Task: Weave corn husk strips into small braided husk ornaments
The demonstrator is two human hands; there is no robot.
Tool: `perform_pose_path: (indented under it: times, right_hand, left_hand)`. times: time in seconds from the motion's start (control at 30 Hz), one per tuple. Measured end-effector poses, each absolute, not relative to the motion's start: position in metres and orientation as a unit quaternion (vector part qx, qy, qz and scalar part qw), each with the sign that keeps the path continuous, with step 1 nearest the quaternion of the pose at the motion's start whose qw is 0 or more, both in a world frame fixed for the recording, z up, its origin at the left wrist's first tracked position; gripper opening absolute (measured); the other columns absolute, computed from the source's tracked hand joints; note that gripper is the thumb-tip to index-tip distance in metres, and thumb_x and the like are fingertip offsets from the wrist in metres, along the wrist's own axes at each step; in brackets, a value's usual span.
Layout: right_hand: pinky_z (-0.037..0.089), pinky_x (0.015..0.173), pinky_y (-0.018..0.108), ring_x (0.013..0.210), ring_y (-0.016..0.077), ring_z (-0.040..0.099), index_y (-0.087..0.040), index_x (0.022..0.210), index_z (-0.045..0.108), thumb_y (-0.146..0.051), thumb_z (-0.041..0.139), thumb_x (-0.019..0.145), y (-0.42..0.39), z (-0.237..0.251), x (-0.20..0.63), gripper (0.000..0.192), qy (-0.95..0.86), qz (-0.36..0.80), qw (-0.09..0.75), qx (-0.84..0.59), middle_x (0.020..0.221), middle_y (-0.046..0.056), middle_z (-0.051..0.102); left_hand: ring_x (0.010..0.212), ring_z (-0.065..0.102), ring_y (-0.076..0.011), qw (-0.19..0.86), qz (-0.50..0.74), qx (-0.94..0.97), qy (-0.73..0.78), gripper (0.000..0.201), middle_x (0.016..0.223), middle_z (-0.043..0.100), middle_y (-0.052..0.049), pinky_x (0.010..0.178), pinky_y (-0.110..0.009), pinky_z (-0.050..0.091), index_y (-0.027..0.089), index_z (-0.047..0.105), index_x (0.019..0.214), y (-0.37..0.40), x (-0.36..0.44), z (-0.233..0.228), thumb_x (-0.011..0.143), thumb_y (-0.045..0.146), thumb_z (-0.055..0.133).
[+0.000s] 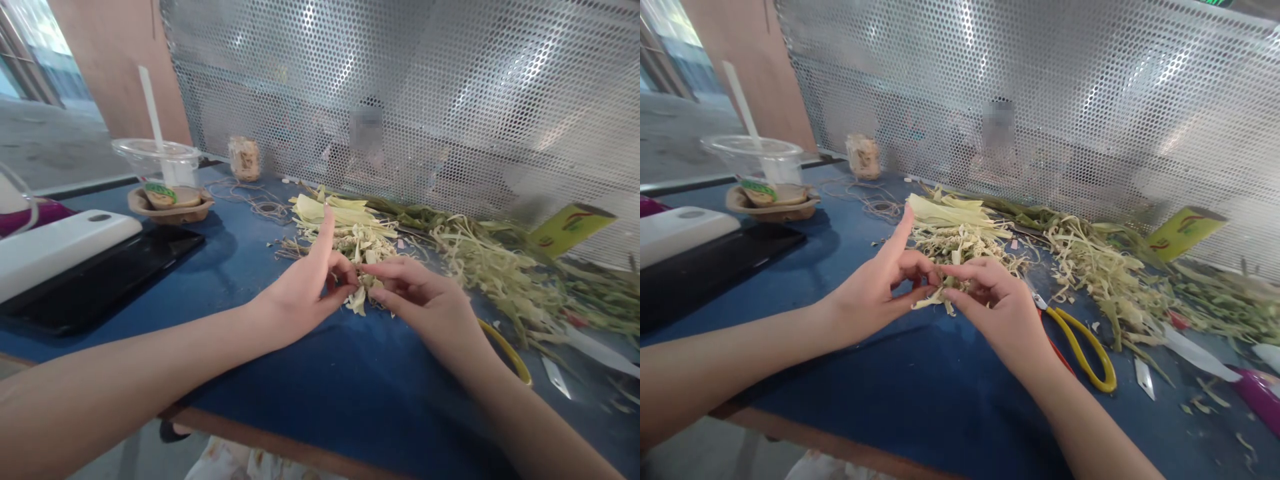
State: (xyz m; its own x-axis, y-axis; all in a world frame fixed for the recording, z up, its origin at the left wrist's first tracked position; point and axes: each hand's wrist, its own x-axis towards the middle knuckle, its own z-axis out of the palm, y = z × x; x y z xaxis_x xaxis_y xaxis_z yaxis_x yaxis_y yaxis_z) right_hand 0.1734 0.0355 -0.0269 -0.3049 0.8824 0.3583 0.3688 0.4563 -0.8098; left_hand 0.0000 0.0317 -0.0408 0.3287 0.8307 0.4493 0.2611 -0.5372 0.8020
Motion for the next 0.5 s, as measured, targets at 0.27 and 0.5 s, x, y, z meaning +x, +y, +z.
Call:
perform_pose_path:
  times: [0.27,0.5]
  right_hand:
    - [0.045,0.057,0.025,0.072,0.0158,0.059,-0.022,0.079,0.072,-0.026,0.059,0.075,0.0351,-0.0261,0.1731,0.014,-0.746,0.281,0.425,-0.430,0.079,0.003,0.066]
    - [0.046,0.056,0.021,0.062,0.0123,0.060,-0.017,0.070,0.068,-0.027,0.068,0.067,0.0355,-0.0254,0.1712,0.010,-0.685,0.399,0.386,-0.472,0.068,0.001,0.068]
  left_hand:
    - [0.071,0.057,-0.0150,0.218,0.447,0.799,0.339,0.089,0.079,0.058,-0.001,0.068,-0.027,0.049,0.024,-0.015,0.140,0.0272,-0.0021,-0.0384,0.080,0.011,0.049]
    - [0.081,0.064,-0.0198,-0.010,0.358,0.883,0.302,0.083,0.088,0.061,0.000,0.079,-0.035,0.051,0.026,-0.029,0.134,0.0263,-0.0019,-0.0421,0.086,0.014,0.038]
